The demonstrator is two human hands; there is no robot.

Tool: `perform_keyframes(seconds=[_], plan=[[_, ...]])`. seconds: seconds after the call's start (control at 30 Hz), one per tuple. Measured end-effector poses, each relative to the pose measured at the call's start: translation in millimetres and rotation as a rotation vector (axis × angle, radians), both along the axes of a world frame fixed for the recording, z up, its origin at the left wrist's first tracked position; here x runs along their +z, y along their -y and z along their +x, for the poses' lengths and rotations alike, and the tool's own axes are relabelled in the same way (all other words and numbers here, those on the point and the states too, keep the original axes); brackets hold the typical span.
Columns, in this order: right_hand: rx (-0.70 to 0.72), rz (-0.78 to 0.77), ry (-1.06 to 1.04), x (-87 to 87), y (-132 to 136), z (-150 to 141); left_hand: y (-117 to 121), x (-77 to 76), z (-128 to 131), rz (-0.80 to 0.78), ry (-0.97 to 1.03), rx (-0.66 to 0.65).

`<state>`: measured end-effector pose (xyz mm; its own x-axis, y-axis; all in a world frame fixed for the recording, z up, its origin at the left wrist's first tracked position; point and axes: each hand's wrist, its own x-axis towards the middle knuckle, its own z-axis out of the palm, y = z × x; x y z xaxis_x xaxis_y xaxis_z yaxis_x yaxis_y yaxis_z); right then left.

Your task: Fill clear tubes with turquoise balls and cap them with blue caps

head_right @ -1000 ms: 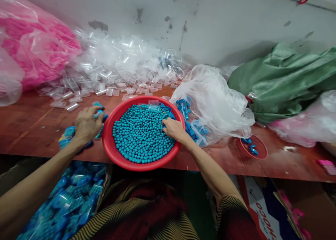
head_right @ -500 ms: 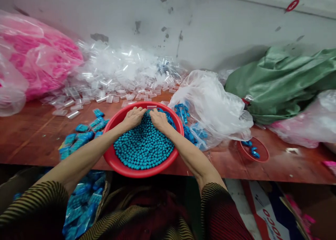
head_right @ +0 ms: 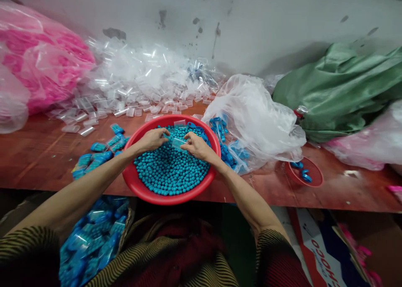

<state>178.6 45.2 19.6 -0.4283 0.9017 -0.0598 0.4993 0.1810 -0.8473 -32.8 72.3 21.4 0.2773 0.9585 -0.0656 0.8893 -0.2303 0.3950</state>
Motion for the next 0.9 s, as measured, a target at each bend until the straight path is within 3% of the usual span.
perform_keyframes(seconds=[0.07, 0.13, 0.27, 0.4, 0.5, 0.6, 0.77, 0.9], plan=[[-0.016, -0.059, -0.063, -1.2, 2, 2, 7, 5.4, 5, 0.107, 0.012, -0.05], [-0.005, -0.042, -0.069, -2.9, 7, 0, 21, 9.4, 12, 0.116, 0.072, -0.152], [0.077, 0.003, 0.007, -10.0, 36, -11, 59, 6.3, 21, -0.139, 0.035, -0.302], [0.167, 0.158, 0.137, -17.6, 62, -14, 83, -4.5, 17, -0.31, -0.109, -0.256], [0.039, 0.275, 0.119, -17.1, 62, 0, 80, -8.9, 18, -0.411, -0.042, -0.122], [-0.079, 0.286, 0.071, -15.0, 55, 17, 67, -13.7, 37, -0.477, 0.087, -0.028], [-0.22, 0.213, -0.077, -17.0, 47, 35, 46, -29.3, 74, -0.644, 0.374, 0.03], [-0.336, 0.193, -0.03, -10.5, 41, 45, 42, -34.6, 70, -0.751, 0.661, 0.042]])
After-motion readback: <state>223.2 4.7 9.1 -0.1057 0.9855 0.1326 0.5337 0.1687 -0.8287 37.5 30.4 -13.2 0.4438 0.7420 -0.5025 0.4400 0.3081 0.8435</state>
